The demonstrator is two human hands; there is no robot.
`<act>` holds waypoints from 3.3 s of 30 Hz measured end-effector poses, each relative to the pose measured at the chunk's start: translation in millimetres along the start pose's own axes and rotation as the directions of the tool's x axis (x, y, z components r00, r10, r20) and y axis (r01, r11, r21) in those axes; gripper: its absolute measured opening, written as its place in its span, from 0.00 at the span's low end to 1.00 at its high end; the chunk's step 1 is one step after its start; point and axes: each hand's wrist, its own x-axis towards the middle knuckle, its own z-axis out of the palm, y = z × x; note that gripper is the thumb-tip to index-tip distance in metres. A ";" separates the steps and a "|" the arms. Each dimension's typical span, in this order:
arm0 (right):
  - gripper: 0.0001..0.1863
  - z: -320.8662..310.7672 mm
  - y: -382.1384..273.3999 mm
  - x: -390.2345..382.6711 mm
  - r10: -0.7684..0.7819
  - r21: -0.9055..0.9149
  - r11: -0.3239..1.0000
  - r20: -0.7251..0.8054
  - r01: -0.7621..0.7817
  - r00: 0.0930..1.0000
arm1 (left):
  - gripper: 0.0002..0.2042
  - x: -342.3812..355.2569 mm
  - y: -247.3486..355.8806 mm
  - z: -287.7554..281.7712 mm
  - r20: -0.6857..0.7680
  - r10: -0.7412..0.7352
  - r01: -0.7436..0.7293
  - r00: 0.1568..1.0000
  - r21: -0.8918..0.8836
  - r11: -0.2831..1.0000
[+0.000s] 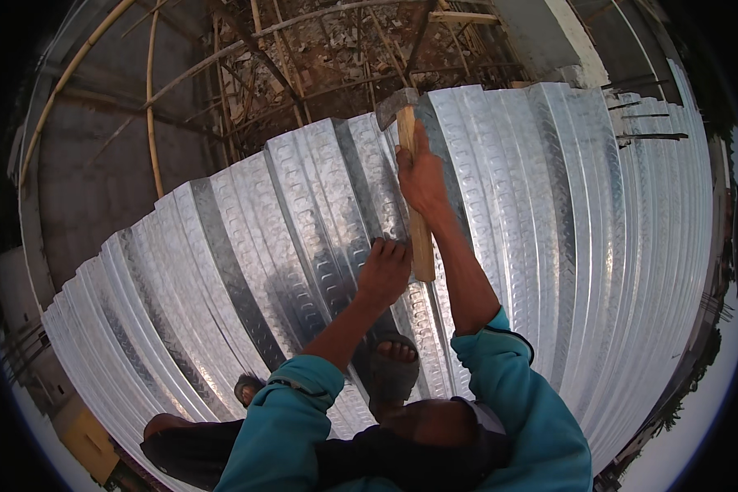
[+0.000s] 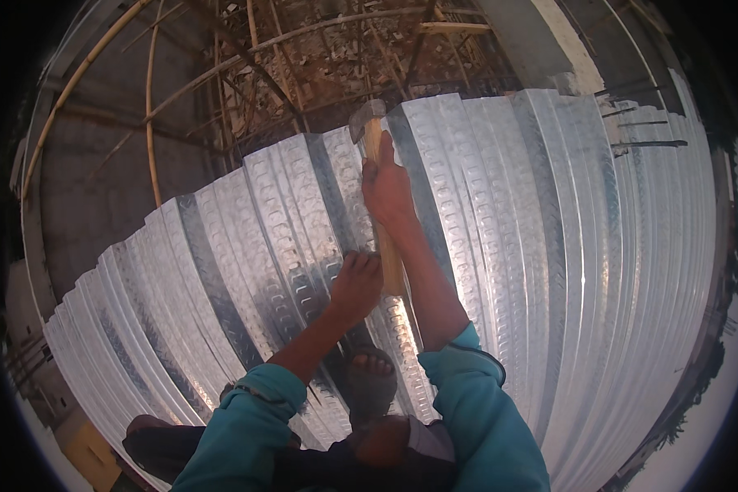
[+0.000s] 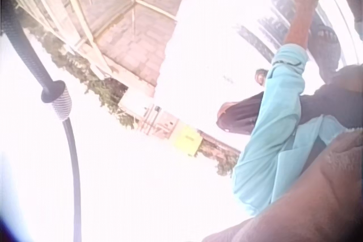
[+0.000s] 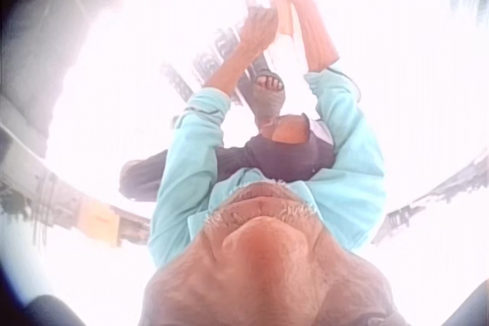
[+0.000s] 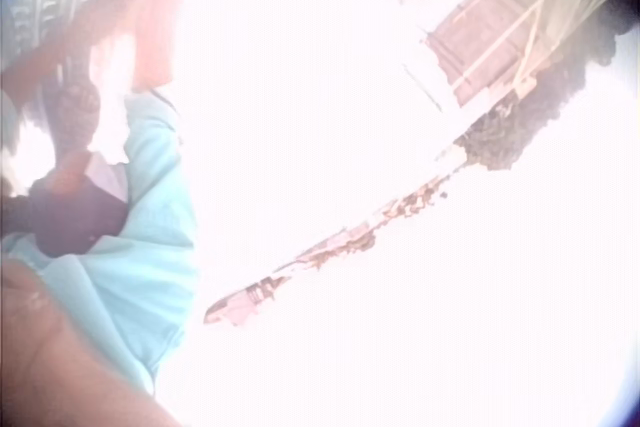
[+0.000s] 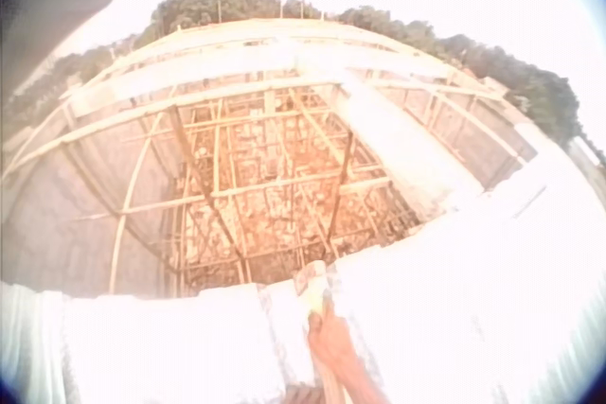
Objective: The person walks across a corrugated metal roof and uses a hammer to drive nails into the sheets, securing them to the underlying structure. The person moves along the roof ridge and continues hammering at multiple locations.
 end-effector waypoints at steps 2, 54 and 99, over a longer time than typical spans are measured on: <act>0.35 -5.3 -4.8 -11.2 -0.002 0.070 0.998 -0.044 0.005 0.999 | 0.15 -0.1 -1.2 0.1 0.009 -0.001 0.002 1.000 -0.034 0.999; 0.25 -2.7 30.6 -4.7 -0.135 0.018 0.991 0.061 0.134 0.989 | 0.23 6.2 4.8 -2.7 -0.108 -0.017 0.007 0.994 -0.091 0.996; 0.30 52.0 -1.8 16.2 -0.124 -0.366 0.922 0.038 0.129 0.992 | 0.19 -5.0 4.8 -2.4 0.002 -0.016 0.016 1.000 -0.027 0.999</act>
